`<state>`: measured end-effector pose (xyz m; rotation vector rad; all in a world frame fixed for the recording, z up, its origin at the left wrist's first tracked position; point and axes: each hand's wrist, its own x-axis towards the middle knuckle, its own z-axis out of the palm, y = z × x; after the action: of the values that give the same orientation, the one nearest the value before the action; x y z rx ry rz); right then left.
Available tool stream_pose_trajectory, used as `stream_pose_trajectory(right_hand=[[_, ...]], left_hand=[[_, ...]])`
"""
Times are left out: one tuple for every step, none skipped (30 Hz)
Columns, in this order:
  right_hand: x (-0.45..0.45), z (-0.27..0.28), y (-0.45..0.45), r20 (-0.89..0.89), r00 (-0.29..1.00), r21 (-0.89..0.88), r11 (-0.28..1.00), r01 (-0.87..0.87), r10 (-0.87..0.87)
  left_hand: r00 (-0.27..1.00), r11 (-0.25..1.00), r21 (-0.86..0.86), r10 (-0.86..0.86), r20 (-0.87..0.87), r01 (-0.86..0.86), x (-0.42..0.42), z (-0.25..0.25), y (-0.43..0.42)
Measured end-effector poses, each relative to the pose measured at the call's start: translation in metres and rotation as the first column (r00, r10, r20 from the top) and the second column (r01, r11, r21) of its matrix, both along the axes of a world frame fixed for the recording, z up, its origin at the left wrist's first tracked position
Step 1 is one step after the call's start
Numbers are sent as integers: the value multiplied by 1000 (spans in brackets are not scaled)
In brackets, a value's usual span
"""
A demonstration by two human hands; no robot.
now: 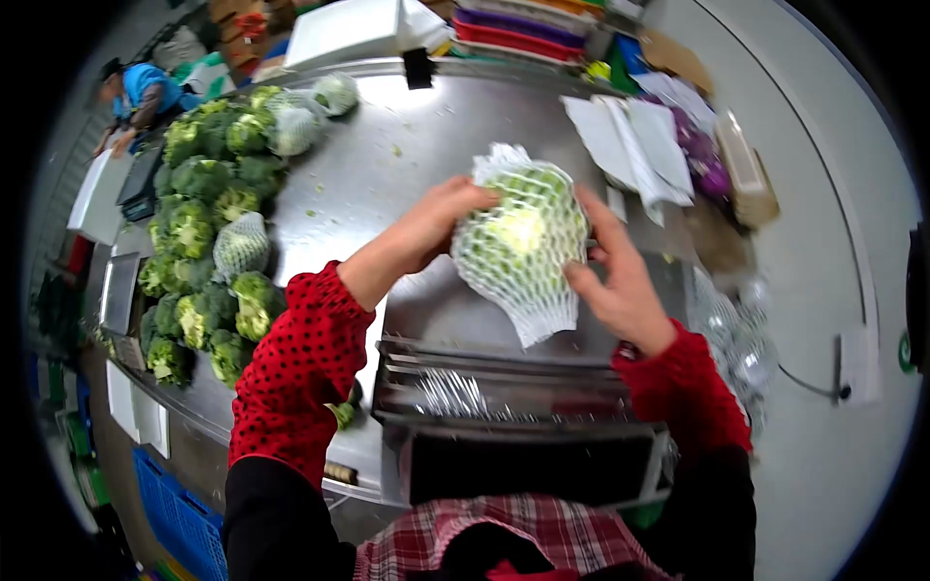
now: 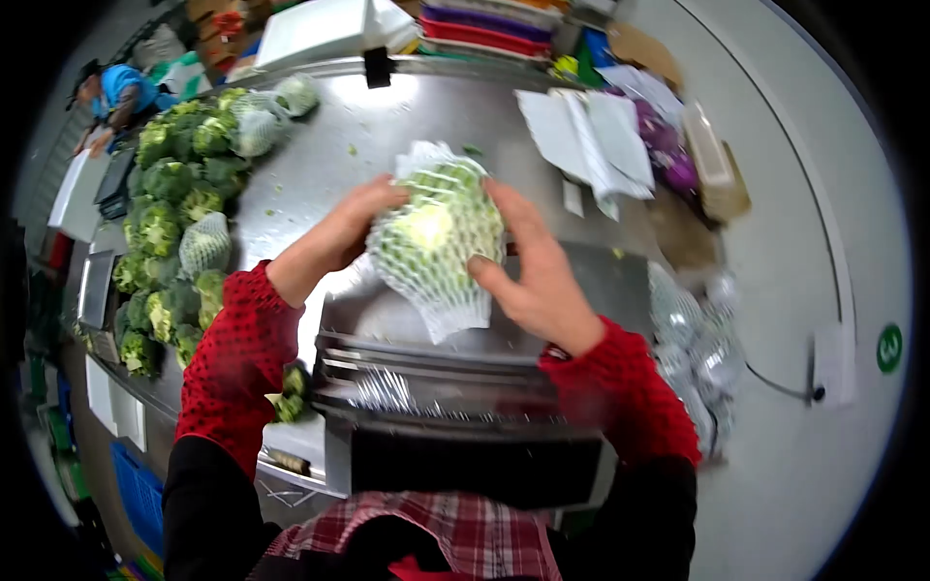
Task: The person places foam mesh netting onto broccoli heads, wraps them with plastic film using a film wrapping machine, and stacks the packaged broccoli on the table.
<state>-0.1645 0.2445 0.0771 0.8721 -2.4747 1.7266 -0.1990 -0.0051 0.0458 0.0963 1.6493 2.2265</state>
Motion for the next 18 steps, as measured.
stream_pose_trajectory(right_hand=[[12, -14, 12, -80, 994, 94, 992, 78, -71], [20, -32, 22, -172, 977, 176, 972, 153, -123], [28, -43, 27, -226, 964, 199, 962, 187, -140], [33, -48, 33, -231, 963, 205, 960, 191, -142], [37, -48, 34, -152, 974, 151, 971, 188, -165], [42, -45, 36, -70, 981, 94, 978, 188, -182], [45, -38, 40, -151, 967, 154, 962, 226, -203], [53, -27, 50, -187, 947, 73, 958, 277, -260], [65, -17, 72, -174, 931, 119, 932, 343, -320], [77, -14, 103, -160, 925, 236, 896, 376, -346], [92, -20, 130, -194, 894, 326, 832, 448, -405], [108, -21, 149, -166, 874, 530, 706, 470, -457], [118, -32, 164, -141, 864, 752, 515, 411, -483], [126, -31, 159, -93, 897, 829, 465, 309, -431], [128, -35, 151, -53, 914, 857, 451, 248, -403], [125, -40, 142, -17, 928, 880, 435, 190, -371], [123, -43, 135, 78, 935, 802, 579, 147, -345], [123, -53, 138, 73, 936, 801, 579, 151, -346]], left_hand=[[999, 993, -119, -25, 35, 28, 11, -6, 23], [998, 946, -321, -38, 53, 53, 22, -10, 38], [999, 922, -387, 6, 53, 15, 30, -17, 48], [997, 890, -455, 56, 48, -28, 36, -30, 56], [991, 828, -545, 92, -100, -132, 37, -32, 60], [991, 826, -548, 89, -101, -130, 45, -33, 58], [969, 807, -537, 190, -158, -245, 53, -34, 55], [933, 775, -521, 284, -219, -358, 61, -25, 50], [861, 678, -546, 285, -421, -492, 75, -28, 34], [755, 575, -532, 258, -602, -621, 96, -34, 15], [844, 336, -791, 22, -536, -511, 127, -19, 0], [911, 18, -925, -163, -378, -381, 157, -5, -11], [920, -89, -931, -214, -330, -355, 175, -11, -17], [928, -199, -926, -260, -266, -321, 190, -12, -19], [937, -142, -946, -242, -251, -290, 193, -13, -14], [945, -85, -961, -221, -241, -264, 194, -11, -8], [934, 87, -961, -228, -275, -262, 189, -30, -12], [932, 87, -960, -228, -280, -267, 190, -34, -12]])
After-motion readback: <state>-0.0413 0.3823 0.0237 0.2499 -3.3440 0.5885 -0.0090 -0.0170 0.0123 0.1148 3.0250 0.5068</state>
